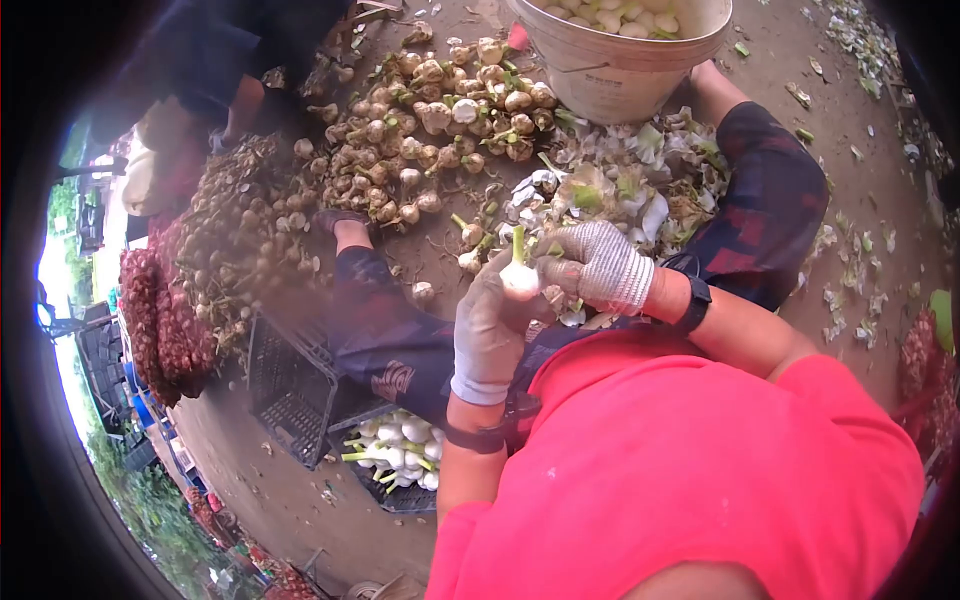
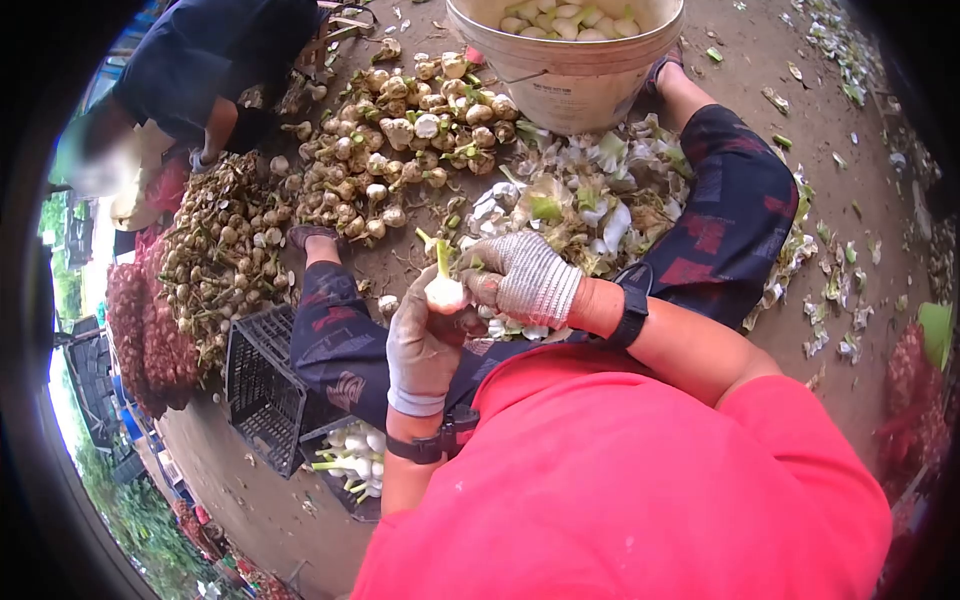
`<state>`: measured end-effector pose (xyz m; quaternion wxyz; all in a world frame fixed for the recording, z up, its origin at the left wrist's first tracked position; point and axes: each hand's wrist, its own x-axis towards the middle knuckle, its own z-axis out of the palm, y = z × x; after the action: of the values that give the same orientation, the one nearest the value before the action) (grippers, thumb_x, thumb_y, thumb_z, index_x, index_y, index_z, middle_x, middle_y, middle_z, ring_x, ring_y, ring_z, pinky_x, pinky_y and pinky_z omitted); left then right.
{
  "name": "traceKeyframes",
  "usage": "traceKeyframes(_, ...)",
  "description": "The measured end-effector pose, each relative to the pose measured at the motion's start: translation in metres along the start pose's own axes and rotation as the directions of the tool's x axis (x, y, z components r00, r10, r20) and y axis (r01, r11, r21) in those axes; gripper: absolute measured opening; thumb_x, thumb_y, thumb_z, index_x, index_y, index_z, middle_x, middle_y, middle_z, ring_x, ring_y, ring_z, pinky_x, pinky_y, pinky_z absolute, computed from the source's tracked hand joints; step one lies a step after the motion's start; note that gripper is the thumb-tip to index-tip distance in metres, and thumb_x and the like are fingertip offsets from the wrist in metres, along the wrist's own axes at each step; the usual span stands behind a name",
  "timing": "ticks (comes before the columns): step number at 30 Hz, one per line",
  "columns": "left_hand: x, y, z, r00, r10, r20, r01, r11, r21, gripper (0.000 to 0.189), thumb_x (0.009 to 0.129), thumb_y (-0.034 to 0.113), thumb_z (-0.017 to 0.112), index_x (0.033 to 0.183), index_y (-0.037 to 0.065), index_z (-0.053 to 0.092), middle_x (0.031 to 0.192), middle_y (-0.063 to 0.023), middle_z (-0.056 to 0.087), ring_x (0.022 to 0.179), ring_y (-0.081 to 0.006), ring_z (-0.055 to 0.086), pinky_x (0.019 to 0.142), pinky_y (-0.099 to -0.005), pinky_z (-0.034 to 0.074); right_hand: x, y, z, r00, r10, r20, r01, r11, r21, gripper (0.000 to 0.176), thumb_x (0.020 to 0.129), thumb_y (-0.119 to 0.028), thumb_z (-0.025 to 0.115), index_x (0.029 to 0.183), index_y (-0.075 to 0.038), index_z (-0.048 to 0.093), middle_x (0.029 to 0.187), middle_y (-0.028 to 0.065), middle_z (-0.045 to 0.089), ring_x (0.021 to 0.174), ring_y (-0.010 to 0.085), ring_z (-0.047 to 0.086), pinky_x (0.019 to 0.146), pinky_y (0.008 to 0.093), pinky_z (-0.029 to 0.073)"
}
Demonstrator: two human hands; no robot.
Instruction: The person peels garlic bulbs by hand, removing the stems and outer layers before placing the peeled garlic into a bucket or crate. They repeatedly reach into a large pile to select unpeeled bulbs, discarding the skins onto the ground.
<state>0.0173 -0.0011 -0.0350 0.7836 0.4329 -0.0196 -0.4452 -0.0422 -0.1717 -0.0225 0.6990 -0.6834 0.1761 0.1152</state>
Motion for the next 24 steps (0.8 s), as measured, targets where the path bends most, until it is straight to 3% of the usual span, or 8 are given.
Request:
traceKeyframes(3,0.003,-0.002,0.009,0.992,0.019,-0.121,0.008,0.976,0.218,0.050,0.093,0.024,0.053,0.133,-0.002,0.038,0.104,-0.0115,0.060,0.083,-0.0203,0.061,0.075,-0.0343,0.052,0.002,0.016,-0.002,0.910,-0.411,-0.051,0.303,0.747,-0.592,0.017,0.080,-0.018,0.056,0.089,-0.004,0.061,0.074,0.0185,0.061,0.069,0.0373,0.060,0.062,0.0423,0.049)
traceKeyframes(6,0.003,-0.010,0.008,0.970,0.105,-0.217,0.014,0.875,0.484,0.049,0.086,0.003,0.059,0.132,0.000,0.040,0.108,-0.0118,0.059,0.091,-0.0195,0.061,0.078,-0.0351,0.053,0.003,0.021,0.005,0.861,-0.509,-0.026,0.402,0.710,-0.578,0.018,0.080,-0.019,0.056,0.091,-0.005,0.061,0.076,0.0181,0.062,0.073,0.0354,0.062,0.064,0.0430,0.049)
traceKeyframes(10,-0.004,0.003,0.020,0.979,0.108,-0.174,-0.081,0.984,0.159,0.047,0.084,-0.003,0.056,0.129,0.000,0.042,0.108,-0.0125,0.059,0.092,-0.0194,0.062,0.077,-0.0318,0.054,0.019,0.039,-0.043,0.969,-0.049,-0.244,-0.138,0.710,-0.691,0.027,0.079,-0.018,0.059,0.104,-0.007,0.059,0.100,0.0203,0.062,0.093,0.0360,0.061,0.080,0.0421,0.049)
traceKeyframes(13,-0.001,-0.002,0.013,0.965,0.094,-0.245,-0.023,0.960,0.279,0.046,0.083,-0.002,0.058,0.126,-0.003,0.042,0.103,-0.0114,0.059,0.086,-0.0166,0.062,0.071,-0.0274,0.053,0.016,0.063,-0.053,0.879,-0.455,-0.139,0.075,0.421,-0.904,0.047,0.077,-0.020,0.062,0.122,-0.009,0.052,0.121,0.0214,0.053,0.112,0.0350,0.053,0.093,0.0404,0.044)
traceKeyframes(16,0.002,-0.002,0.020,0.963,0.010,-0.271,0.109,0.901,0.421,0.054,0.080,-0.001,0.063,0.127,-0.009,0.038,0.107,-0.0125,0.055,0.087,-0.0144,0.058,0.076,-0.0255,0.049,0.006,0.027,-0.035,0.839,-0.542,0.039,0.497,0.737,-0.458,0.056,0.074,-0.021,0.065,0.127,-0.011,0.049,0.119,0.0207,0.053,0.109,0.0334,0.055,0.091,0.0401,0.045)
traceKeyframes(18,0.004,-0.005,0.020,0.968,0.083,-0.236,0.074,0.807,0.585,0.049,0.079,0.001,0.064,0.121,-0.009,0.041,0.102,-0.0103,0.056,0.085,-0.0128,0.057,0.074,-0.0242,0.049,-0.004,0.003,-0.026,0.944,-0.229,0.237,0.300,0.896,-0.327,0.040,0.076,-0.020,0.064,0.113,-0.009,0.060,0.099,0.0177,0.062,0.091,0.0318,0.062,0.078,0.0391,0.050)
traceKeyframes(19,0.001,-0.003,0.022,0.969,0.069,-0.237,0.080,0.820,0.567,0.045,0.080,0.002,0.064,0.119,-0.007,0.043,0.097,-0.0089,0.058,0.082,-0.0124,0.059,0.070,-0.0236,0.049,-0.001,0.019,-0.017,0.899,-0.416,0.139,0.436,0.809,-0.393,0.026,0.076,-0.016,0.063,0.100,-0.008,0.065,0.081,0.0140,0.064,0.077,0.0297,0.064,0.068,0.0379,0.050)
traceKeyframes(24,-0.008,0.000,0.019,0.970,0.020,-0.244,0.067,0.937,0.343,0.035,0.081,0.002,0.064,0.112,-0.003,0.049,0.093,-0.0069,0.061,0.079,-0.0121,0.061,0.067,-0.0237,0.050,-0.007,0.012,-0.013,0.987,-0.086,0.135,0.107,0.981,-0.162,0.028,0.076,-0.013,0.064,0.103,-0.008,0.064,0.081,0.0134,0.064,0.080,0.0302,0.063,0.072,0.0385,0.050)
